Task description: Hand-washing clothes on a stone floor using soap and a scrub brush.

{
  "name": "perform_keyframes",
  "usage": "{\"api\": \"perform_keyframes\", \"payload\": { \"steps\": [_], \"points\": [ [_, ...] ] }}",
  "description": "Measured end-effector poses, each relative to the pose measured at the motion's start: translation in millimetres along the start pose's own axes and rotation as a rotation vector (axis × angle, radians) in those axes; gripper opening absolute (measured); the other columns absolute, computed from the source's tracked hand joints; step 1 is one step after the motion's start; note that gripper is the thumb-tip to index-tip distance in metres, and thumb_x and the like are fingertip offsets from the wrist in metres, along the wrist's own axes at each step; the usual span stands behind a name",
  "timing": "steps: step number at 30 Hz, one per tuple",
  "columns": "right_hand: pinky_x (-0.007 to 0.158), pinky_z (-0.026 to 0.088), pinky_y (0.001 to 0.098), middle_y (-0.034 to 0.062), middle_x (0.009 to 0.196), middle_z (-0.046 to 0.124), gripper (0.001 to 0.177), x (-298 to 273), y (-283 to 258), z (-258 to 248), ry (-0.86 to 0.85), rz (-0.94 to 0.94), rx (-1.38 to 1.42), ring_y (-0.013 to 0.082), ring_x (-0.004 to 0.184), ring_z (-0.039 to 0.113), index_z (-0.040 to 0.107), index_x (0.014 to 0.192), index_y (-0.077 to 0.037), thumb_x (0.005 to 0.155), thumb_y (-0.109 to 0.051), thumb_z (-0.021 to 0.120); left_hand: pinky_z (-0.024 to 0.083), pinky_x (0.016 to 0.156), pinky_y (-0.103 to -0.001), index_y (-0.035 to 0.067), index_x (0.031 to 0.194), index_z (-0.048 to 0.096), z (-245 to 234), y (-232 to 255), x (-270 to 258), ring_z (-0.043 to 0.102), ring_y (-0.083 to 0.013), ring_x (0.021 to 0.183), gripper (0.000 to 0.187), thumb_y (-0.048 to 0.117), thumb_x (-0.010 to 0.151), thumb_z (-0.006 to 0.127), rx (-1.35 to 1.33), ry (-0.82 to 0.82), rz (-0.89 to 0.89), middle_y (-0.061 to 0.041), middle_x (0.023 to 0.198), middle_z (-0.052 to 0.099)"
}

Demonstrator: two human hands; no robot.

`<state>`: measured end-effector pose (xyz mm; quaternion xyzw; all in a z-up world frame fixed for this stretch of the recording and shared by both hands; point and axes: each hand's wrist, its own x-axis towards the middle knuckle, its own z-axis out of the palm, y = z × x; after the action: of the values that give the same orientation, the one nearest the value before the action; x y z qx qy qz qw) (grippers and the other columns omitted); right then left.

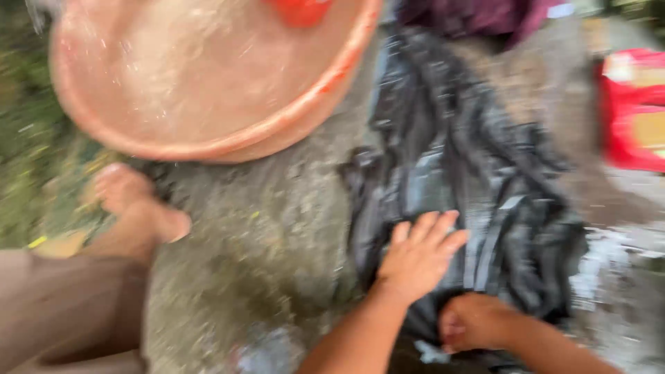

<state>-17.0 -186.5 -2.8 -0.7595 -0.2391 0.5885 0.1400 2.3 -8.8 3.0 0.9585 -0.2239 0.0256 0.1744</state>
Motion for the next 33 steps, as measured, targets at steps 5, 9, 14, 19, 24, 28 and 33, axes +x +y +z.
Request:
{"api": "perform_keyframes", "payload": {
  "steps": [5, 9, 14, 19, 24, 28, 33],
  "points": [
    [0.076, 0.055, 0.0362, -0.0037, 0.085, 0.075, 0.024, -3, 2, 15, 0.128, -0.097, 0.071, 0.0177, 0.087, 0.073, 0.078, 0.087, -0.023, 0.073, -0.041, 0.085, 0.042, 0.094, -0.050, 0.023, 0.138, 0.060, -16, -9, 14, 0.048, -0.0267, 0.135, 0.053, 0.026, 0.085, 0.064, 0.042, -0.019, 0.288, -0.005, 0.154, 0.050],
    [0.072, 0.056, 0.0372, -0.0047, 0.087, 0.077, 0.019, -11, 0, 20, 0.154, -0.147, 0.108, 0.0168, 0.087, 0.074, 0.078, 0.088, -0.024, 0.075, -0.037, 0.081, 0.047, 0.091, -0.048, 0.030, 0.132, 0.063, -59, -34, 80, 0.049, -0.0224, 0.137, 0.038, 0.023, 0.095, 0.059, 0.032, -0.698, 0.680, 0.002, 0.154, 0.051],
    [0.072, 0.056, 0.0361, -0.0051, 0.085, 0.077, 0.015, -2, 4, 20, 0.116, -0.136, 0.149, 0.0165, 0.086, 0.075, 0.079, 0.085, -0.026, 0.074, -0.036, 0.082, 0.047, 0.094, -0.053, 0.019, 0.142, 0.055, -1, -34, 112, 0.055, -0.0296, 0.131, 0.051, 0.024, 0.091, 0.059, 0.250, -0.114, -0.004, -0.009, 0.147, 0.057],
    [0.075, 0.055, 0.0375, -0.0023, 0.087, 0.075, 0.016, 5, 0, 36, 0.189, -0.176, 0.038, 0.0206, 0.089, 0.072, 0.080, 0.084, -0.026, 0.071, -0.033, 0.087, 0.043, 0.101, -0.059, 0.012, 0.144, 0.052, -7, 14, 28, 0.053, -0.0330, 0.135, 0.053, 0.033, 0.096, 0.055, 0.103, -0.075, 0.304, -0.012, 0.148, 0.056],
    [0.073, 0.056, 0.0397, -0.0052, 0.087, 0.075, 0.014, 1, -3, 35, 0.082, -0.184, -0.004, 0.0194, 0.089, 0.072, 0.079, 0.081, -0.025, 0.070, -0.032, 0.086, 0.051, 0.087, -0.049, -0.004, 0.152, 0.044, -70, -19, 159, 0.058, -0.0310, 0.124, 0.057, 0.016, 0.099, 0.052, 0.276, -0.454, -0.037, -0.016, 0.134, 0.062],
    [0.072, 0.057, 0.0392, -0.0053, 0.084, 0.076, 0.014, 3, -7, 33, 0.019, -0.156, 0.056, 0.0179, 0.088, 0.073, 0.079, 0.083, -0.027, 0.072, -0.033, 0.085, 0.047, 0.088, -0.055, 0.004, 0.145, 0.047, 2, -32, 142, 0.057, -0.0339, 0.123, 0.056, 0.016, 0.091, 0.053, 0.354, 0.053, -0.132, -0.017, 0.136, 0.060],
    [0.075, 0.055, 0.0382, -0.0063, 0.087, 0.076, 0.018, 8, -5, 41, 0.013, -0.188, -0.017, 0.0166, 0.090, 0.072, 0.080, 0.083, -0.025, 0.070, -0.033, 0.088, 0.050, 0.098, -0.046, 0.015, 0.147, 0.053, -25, -24, -21, 0.060, -0.0256, 0.128, 0.049, 0.024, 0.099, 0.053, -0.057, -0.173, 0.750, -0.006, 0.148, 0.061]
  ]
}}
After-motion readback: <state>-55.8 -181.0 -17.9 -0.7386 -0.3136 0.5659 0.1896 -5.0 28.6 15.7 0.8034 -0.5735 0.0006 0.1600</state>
